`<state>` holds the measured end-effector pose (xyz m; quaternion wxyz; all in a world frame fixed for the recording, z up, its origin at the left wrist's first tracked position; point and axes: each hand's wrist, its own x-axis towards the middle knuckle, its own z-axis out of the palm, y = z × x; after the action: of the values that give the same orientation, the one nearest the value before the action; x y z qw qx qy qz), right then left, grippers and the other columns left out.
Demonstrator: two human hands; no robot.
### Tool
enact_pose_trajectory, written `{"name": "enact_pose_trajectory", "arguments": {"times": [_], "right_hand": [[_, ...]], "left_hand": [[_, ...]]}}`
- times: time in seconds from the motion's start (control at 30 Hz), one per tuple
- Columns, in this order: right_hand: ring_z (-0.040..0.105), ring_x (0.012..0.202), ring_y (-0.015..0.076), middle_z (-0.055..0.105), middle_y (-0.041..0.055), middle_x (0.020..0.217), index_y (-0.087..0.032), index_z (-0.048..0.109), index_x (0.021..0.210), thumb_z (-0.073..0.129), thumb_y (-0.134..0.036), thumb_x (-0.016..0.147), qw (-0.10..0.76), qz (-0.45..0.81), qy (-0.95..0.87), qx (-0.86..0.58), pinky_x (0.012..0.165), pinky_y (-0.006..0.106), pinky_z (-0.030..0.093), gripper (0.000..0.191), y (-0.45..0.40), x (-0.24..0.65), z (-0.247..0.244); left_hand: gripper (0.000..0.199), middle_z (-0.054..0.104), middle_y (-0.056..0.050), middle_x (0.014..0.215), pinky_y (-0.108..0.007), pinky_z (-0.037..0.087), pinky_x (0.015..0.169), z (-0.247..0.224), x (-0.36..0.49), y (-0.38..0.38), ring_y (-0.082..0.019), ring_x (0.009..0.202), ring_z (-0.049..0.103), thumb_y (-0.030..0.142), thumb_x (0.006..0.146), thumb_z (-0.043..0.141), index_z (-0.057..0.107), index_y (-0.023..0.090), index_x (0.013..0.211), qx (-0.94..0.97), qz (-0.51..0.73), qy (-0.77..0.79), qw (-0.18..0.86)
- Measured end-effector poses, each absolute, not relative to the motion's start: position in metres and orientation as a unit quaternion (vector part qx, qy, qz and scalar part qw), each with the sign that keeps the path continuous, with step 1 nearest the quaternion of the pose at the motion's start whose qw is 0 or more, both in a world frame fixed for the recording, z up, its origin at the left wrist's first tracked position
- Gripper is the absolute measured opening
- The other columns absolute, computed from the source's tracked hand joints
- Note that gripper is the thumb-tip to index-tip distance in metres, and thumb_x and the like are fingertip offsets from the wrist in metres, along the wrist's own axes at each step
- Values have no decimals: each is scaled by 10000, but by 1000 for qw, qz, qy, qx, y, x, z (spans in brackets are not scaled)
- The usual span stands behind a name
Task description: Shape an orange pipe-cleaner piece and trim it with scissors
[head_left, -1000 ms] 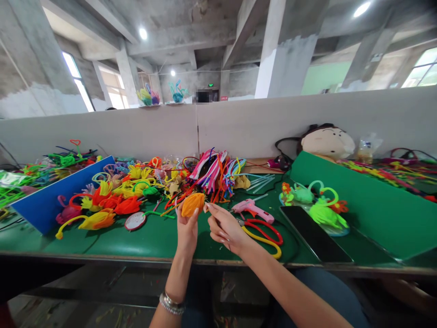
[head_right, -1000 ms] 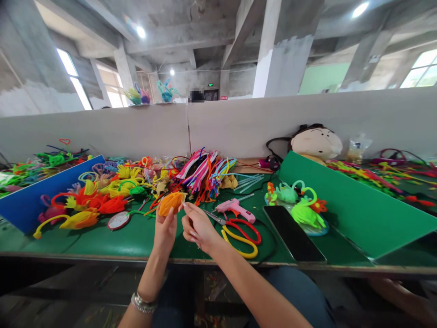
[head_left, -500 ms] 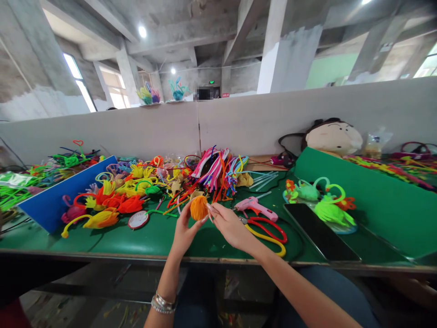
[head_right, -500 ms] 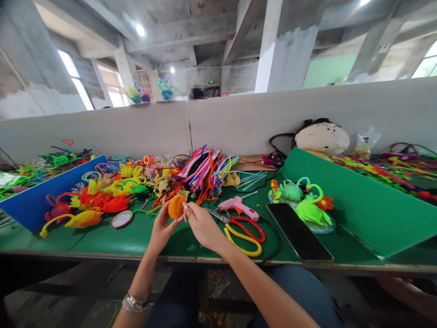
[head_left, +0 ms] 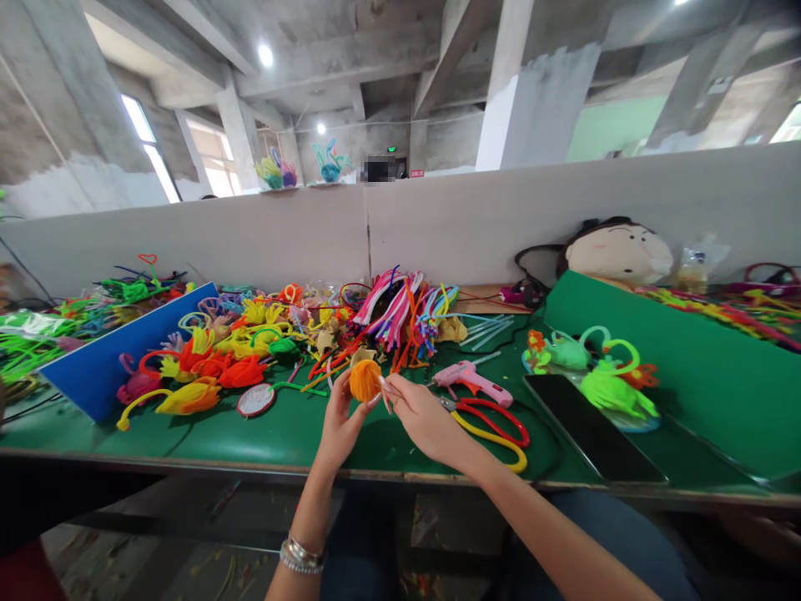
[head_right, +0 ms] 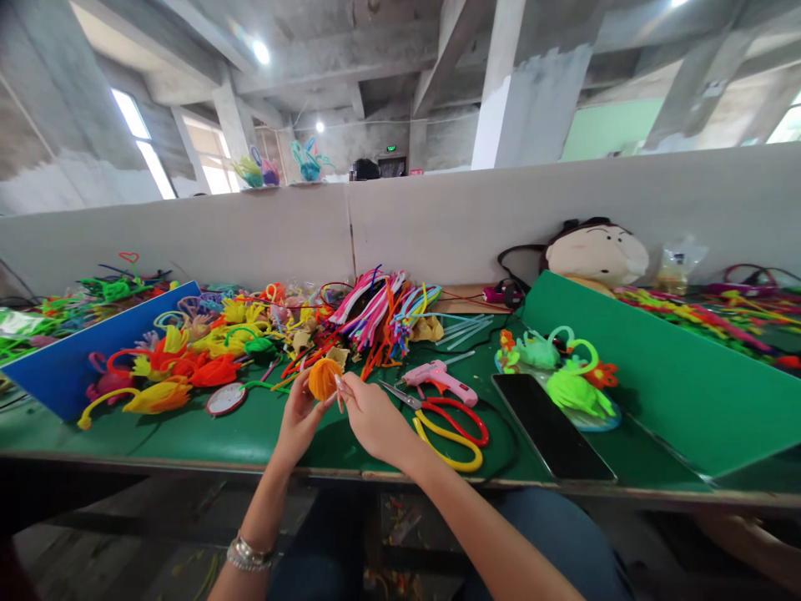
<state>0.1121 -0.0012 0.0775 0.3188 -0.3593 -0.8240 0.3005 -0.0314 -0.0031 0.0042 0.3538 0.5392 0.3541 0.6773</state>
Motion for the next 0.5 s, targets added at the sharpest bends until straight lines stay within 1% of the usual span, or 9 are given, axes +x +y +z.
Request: {"name": "enact_pose_trajectory", "arguments": {"times": [0.33, 0.5], "right_hand": [[422, 551, 87, 471, -33, 620, -184, 398, 708, 291, -256, 868, 327, 302, -820, -359, 528, 216, 278, 205, -3, 110, 76], [417, 557, 90, 472, -30, 631, -182, 406, 718, 276, -276, 873, 327, 316, -813, -364, 526, 218, 287, 223, -1, 110, 76]], "left_hand": [[496, 480, -88, 1192, -378, 336, 970, 3, -31, 0, -215, 1125, 449, 213, 710, 611, 390, 227, 1153, 540, 678, 347, 358], [477, 475, -89, 1185, -382, 332, 973, -1, -32, 1, -215, 1128, 441, 205, 704, 613, 408, 217, 1134, 572, 672, 351, 313]]}}
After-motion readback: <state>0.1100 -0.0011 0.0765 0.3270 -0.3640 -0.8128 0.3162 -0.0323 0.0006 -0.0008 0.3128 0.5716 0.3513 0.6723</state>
